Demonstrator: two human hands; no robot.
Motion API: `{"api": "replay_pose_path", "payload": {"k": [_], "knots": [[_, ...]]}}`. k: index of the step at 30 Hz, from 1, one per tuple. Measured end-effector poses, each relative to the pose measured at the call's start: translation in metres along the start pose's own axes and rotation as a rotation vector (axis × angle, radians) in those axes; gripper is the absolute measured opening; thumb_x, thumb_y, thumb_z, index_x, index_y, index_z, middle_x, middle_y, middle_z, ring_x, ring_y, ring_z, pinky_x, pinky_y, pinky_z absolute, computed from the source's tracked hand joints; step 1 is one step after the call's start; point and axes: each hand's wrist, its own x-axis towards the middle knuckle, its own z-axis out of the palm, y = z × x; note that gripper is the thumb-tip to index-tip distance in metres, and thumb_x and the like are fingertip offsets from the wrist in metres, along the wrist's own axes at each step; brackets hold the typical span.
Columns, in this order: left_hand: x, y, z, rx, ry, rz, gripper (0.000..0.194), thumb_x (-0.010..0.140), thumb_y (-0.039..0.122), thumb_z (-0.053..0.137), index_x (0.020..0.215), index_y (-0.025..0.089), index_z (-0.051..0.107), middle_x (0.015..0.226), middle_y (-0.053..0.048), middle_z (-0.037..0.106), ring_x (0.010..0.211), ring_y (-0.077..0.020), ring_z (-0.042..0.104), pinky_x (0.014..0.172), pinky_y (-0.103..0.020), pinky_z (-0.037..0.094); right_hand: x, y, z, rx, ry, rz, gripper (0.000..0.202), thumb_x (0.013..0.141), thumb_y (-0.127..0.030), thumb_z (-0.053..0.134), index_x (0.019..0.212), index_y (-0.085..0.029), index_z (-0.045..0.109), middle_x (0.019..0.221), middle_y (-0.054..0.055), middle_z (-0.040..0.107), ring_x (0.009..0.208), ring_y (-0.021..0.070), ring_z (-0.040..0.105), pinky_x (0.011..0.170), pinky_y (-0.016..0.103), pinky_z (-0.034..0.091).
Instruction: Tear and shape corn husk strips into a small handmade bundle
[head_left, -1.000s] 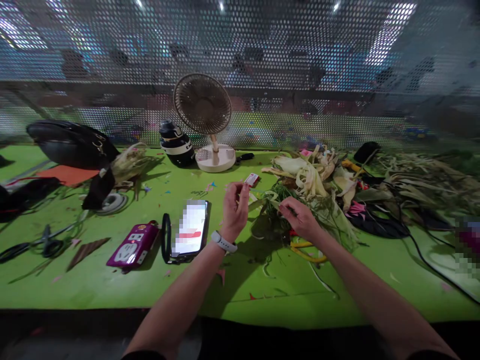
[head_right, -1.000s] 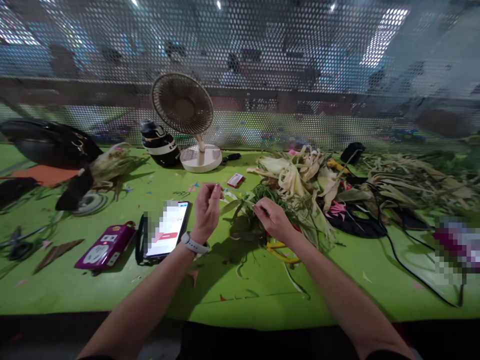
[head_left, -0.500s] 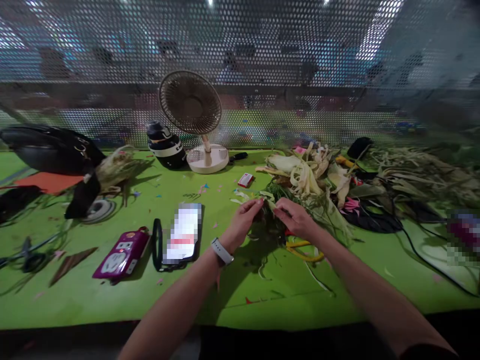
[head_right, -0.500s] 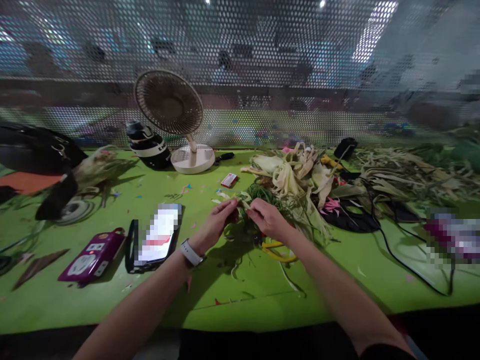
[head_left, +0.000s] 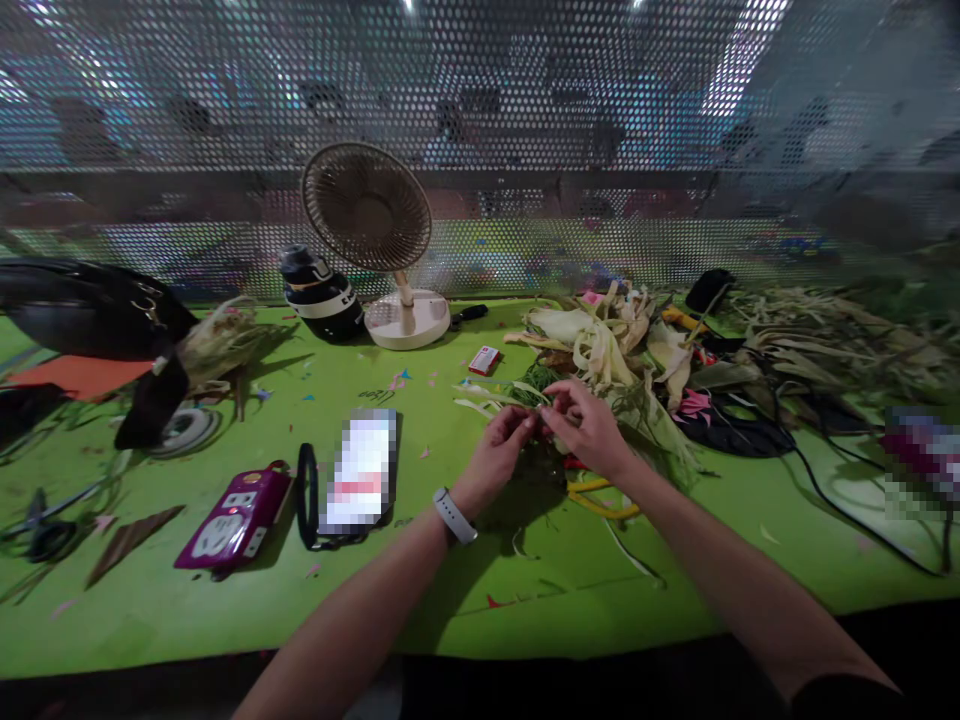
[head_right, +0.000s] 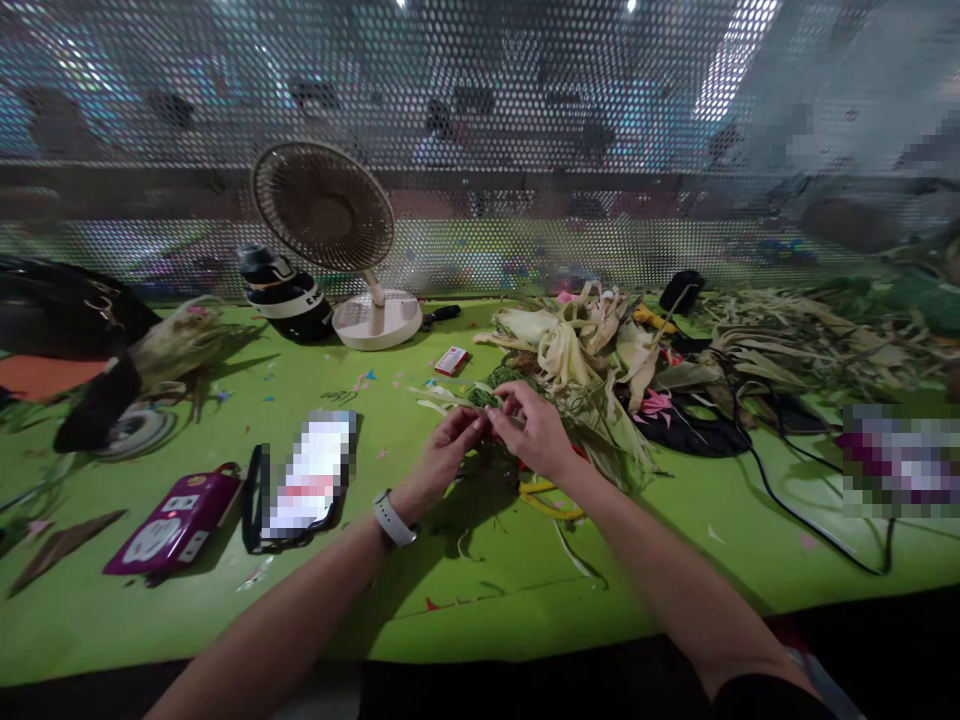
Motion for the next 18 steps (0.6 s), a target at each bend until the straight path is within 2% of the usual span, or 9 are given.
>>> {"api": "replay_pose_path", "payload": {"k": [3, 5, 7, 11, 15, 18], "knots": [[0.001, -0.004, -0.002, -0.061, 0.039, -0.010, 0.023, 0.068, 0.035, 0.071, 0.080, 0.017, 0.064, 0.081, 0.000, 0.065, 0.080, -0.0125, 0.059, 0.080, -0.026, 0.045, 0.000, 0.002, 0.001, -0.092, -0.053, -0.172, 0.014, 0.088, -0.029, 0.051, 0.095, -0.021, 0.060, 0.086, 0.005, 0.061, 0.079, 0.0172, 0.058, 0.073, 0.030, 0.046], [0.003, -0.005, -0.004, -0.142, 0.085, -0.066, 0.026, 0.072, 0.042, 0.065, 0.077, 0.017, 0.064, 0.079, -0.002, 0.065, 0.079, -0.0141, 0.060, 0.080, -0.029, 0.046, 0.000, 0.004, 0.001, -0.115, -0.071, -0.211, 0.015, 0.089, -0.028, 0.051, 0.097, -0.021, 0.061, 0.084, 0.006, 0.062, 0.079, 0.0173, 0.059, 0.072, 0.030, 0.047], [0.005, -0.005, -0.004, -0.110, 0.151, -0.076, 0.030, 0.071, 0.045, 0.066, 0.078, 0.017, 0.063, 0.076, -0.001, 0.064, 0.073, -0.0132, 0.058, 0.074, -0.028, 0.046, -0.001, 0.005, 0.002, -0.126, -0.093, -0.245, 0.016, 0.089, -0.028, 0.051, 0.098, -0.021, 0.062, 0.083, 0.006, 0.062, 0.078, 0.0171, 0.059, 0.070, 0.029, 0.047], [0.006, -0.006, -0.004, 0.109, 0.248, 0.092, 0.030, 0.071, 0.046, 0.066, 0.077, 0.017, 0.057, 0.070, 0.002, 0.058, 0.065, -0.0105, 0.050, 0.065, -0.025, 0.043, -0.002, 0.004, 0.003, -0.126, -0.087, -0.241, 0.016, 0.088, -0.025, 0.050, 0.096, -0.020, 0.063, 0.082, 0.006, 0.063, 0.076, 0.0164, 0.059, 0.070, 0.028, 0.047], [0.005, -0.011, -0.007, 0.414, 0.253, 0.287, 0.028, 0.082, 0.045, 0.054, 0.075, 0.019, 0.052, 0.070, 0.000, 0.052, 0.065, -0.0113, 0.045, 0.065, -0.025, 0.041, -0.001, 0.000, 0.003, -0.065, -0.095, -0.156, 0.015, 0.085, -0.023, 0.054, 0.094, -0.019, 0.064, 0.078, 0.004, 0.063, 0.070, 0.0149, 0.059, 0.066, 0.026, 0.048], [0.004, -0.012, -0.009, 0.486, 0.237, 0.351, 0.027, 0.086, 0.044, 0.048, 0.077, 0.019, 0.050, 0.072, 0.000, 0.051, 0.065, -0.0114, 0.045, 0.066, -0.026, 0.041, 0.000, 0.000, 0.002, -0.026, -0.109, -0.137, 0.011, 0.082, -0.020, 0.055, 0.086, -0.019, 0.065, 0.076, 0.003, 0.065, 0.069, 0.0142, 0.060, 0.065, 0.026, 0.047]]}}
